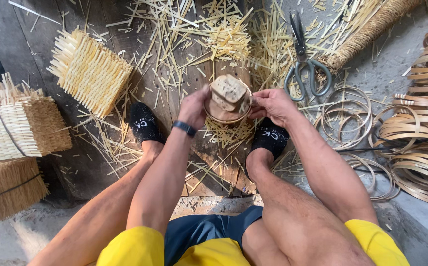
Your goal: The person sits on the floor assembling woven bamboo basket trays. They trim bamboo strips with scissors, fit a round woven mat into a bamboo rim, press the rim pieces together, and place finished round baskets onto a stack of completed baskets.
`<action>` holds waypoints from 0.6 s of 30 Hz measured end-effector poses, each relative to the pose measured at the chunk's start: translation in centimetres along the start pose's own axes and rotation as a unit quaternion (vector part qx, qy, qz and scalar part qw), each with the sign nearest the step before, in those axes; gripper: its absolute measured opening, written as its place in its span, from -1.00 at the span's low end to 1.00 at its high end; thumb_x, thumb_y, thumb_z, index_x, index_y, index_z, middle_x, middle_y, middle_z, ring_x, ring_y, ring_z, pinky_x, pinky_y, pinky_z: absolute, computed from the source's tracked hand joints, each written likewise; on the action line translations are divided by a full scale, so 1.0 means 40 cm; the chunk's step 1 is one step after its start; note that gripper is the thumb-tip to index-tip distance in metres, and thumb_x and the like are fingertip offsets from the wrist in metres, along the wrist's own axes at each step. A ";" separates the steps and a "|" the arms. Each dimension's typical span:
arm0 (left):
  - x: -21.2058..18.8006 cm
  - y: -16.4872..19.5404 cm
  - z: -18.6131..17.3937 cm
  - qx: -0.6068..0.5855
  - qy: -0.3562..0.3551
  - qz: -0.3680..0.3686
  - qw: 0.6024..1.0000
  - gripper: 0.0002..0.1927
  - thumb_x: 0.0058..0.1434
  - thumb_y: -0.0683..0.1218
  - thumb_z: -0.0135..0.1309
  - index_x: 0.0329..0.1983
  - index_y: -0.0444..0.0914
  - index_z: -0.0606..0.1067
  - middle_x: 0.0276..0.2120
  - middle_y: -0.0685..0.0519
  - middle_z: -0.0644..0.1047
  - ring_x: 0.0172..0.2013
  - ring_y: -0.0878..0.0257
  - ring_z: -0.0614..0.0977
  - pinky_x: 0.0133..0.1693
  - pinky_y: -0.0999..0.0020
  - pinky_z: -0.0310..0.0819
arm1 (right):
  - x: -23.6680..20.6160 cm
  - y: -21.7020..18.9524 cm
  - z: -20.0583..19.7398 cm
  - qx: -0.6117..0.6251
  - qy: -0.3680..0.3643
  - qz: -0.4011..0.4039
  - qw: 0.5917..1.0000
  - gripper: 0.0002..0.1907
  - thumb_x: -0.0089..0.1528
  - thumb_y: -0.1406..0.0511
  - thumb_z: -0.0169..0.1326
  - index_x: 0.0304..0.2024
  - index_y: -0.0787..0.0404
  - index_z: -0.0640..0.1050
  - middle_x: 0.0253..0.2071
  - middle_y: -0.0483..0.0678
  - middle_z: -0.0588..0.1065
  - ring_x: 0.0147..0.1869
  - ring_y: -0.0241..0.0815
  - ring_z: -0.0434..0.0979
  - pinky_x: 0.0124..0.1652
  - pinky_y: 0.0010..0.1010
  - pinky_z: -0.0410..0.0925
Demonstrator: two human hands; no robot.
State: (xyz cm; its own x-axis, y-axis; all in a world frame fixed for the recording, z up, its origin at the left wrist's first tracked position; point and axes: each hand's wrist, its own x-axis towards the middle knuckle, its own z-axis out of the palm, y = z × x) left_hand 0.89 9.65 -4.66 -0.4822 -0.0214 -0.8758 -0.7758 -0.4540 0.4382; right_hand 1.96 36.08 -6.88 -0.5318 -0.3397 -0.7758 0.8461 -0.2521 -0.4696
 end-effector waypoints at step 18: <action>-0.057 -0.155 -0.077 0.015 0.013 0.001 1.000 -0.77 0.40 -0.17 0.02 0.09 -0.31 0.44 -0.21 -0.04 0.61 -0.30 0.14 0.68 -0.36 0.18 0.75 | -0.006 0.108 0.062 -0.034 0.074 -0.031 0.996 -0.81 0.24 0.35 0.20 -0.21 0.39 0.53 -0.32 0.02 0.59 -0.35 -0.09 0.68 -0.37 -0.28 0.64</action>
State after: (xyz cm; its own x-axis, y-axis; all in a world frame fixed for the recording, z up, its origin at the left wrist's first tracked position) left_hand 8.05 9.75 -6.00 -0.4738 -0.0461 -0.8794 -0.7863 -0.4276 0.4460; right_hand 5.65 32.82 -7.67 -0.5767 -0.1872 -0.7952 0.8147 -0.2042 -0.5427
